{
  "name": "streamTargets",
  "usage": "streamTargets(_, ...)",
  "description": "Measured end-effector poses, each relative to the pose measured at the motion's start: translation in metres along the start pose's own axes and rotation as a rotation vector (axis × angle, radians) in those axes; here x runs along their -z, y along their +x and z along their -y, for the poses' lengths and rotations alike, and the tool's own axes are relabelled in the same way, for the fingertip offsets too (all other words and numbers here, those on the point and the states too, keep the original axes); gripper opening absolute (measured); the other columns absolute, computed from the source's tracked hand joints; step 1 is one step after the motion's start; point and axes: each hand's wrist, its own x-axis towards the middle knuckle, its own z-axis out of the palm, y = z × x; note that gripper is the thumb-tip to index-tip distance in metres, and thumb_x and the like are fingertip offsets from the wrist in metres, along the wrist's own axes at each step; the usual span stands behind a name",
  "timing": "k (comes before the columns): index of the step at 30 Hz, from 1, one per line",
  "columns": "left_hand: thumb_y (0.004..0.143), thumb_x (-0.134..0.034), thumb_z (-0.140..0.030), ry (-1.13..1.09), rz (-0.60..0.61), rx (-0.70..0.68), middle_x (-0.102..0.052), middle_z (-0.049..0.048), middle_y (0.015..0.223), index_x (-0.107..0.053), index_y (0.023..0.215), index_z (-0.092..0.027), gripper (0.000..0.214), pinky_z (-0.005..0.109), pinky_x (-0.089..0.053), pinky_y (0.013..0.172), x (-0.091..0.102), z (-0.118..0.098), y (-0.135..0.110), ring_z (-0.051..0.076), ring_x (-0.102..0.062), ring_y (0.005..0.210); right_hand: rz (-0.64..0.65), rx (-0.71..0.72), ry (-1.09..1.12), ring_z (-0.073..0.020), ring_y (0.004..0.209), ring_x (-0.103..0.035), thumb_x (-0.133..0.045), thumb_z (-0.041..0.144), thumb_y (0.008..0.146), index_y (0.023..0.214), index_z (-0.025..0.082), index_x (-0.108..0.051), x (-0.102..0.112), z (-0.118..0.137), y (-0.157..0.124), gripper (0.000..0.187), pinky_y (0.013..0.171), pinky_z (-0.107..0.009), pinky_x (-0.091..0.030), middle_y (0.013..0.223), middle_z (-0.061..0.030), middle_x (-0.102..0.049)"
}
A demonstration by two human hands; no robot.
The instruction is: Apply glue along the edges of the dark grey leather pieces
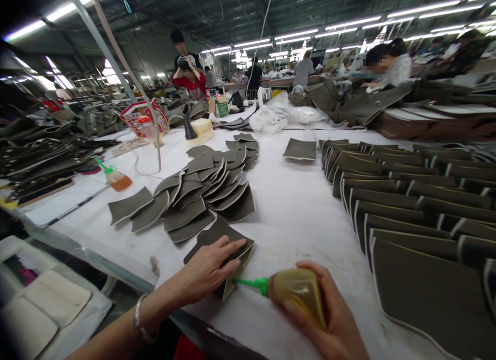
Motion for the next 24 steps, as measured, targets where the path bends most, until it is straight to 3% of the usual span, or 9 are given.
streamTargets(9, 0.099, -0.035, -0.029, -0.008, 0.001, -0.02, -0.059, 0.0036, 0.109, -0.051, 0.143, -0.028, 0.047, 0.029, -0.047, 0.084, -0.001, 0.002, 0.004, 0.02, -0.064, 0.091, -0.145, 0.108, -0.096, -0.0234, 0.086, -0.061, -0.07, 0.063, 0.078, 0.12, 0.025, -0.052, 0.012, 0.002, 0.039, 0.059, 0.076, -0.031, -0.047, 0.101, -0.0005, -0.062)
streamTargets(16, 0.098, -0.035, -0.028, -0.026, 0.01, -0.008, -0.06, 0.0055, 0.113, -0.052, 0.142, -0.025, 0.048, 0.031, -0.047, 0.085, 0.0, 0.0, 0.005, 0.022, -0.064, 0.094, -0.129, 0.12, -0.075, -0.0238, 0.083, -0.062, -0.07, 0.062, 0.078, 0.118, 0.025, -0.053, 0.01, 0.006, 0.038, 0.056, 0.075, -0.031, -0.049, 0.096, -0.0006, -0.065)
streamTargets(18, 0.098, -0.036, -0.028, -0.04, 0.003, -0.003, -0.06, 0.0057, 0.114, -0.052, 0.143, -0.025, 0.048, 0.031, -0.047, 0.087, -0.001, 0.001, 0.006, 0.022, -0.065, 0.095, -0.041, 0.051, 0.03, -0.0259, 0.088, -0.064, -0.072, 0.061, 0.077, 0.118, 0.024, -0.055, 0.011, 0.002, 0.035, 0.058, 0.078, -0.033, -0.051, 0.097, -0.0023, -0.068)
streamTargets(21, 0.097, -0.042, -0.033, -0.103, -0.012, -0.008, -0.061, 0.0057, 0.112, -0.053, 0.142, -0.024, 0.047, 0.031, -0.047, 0.088, -0.001, 0.004, 0.005, 0.022, -0.064, 0.097, 0.131, -0.165, 0.393, -0.0305, 0.103, -0.067, -0.075, 0.058, 0.079, 0.123, 0.024, -0.06, 0.019, -0.013, 0.036, 0.058, 0.086, -0.037, -0.055, 0.111, -0.0077, -0.071)
streamTargets(24, 0.098, -0.044, -0.039, -0.246, -0.088, -0.023, -0.063, 0.0048, 0.105, -0.063, 0.129, -0.023, 0.04, 0.029, -0.048, 0.085, 0.0, 0.01, 0.0, 0.019, -0.063, 0.092, 0.163, -0.308, 0.729, -0.0328, 0.107, -0.067, -0.078, 0.053, 0.077, 0.111, 0.025, -0.074, 0.031, -0.032, 0.046, 0.044, 0.089, -0.041, -0.057, 0.119, -0.0093, -0.071)
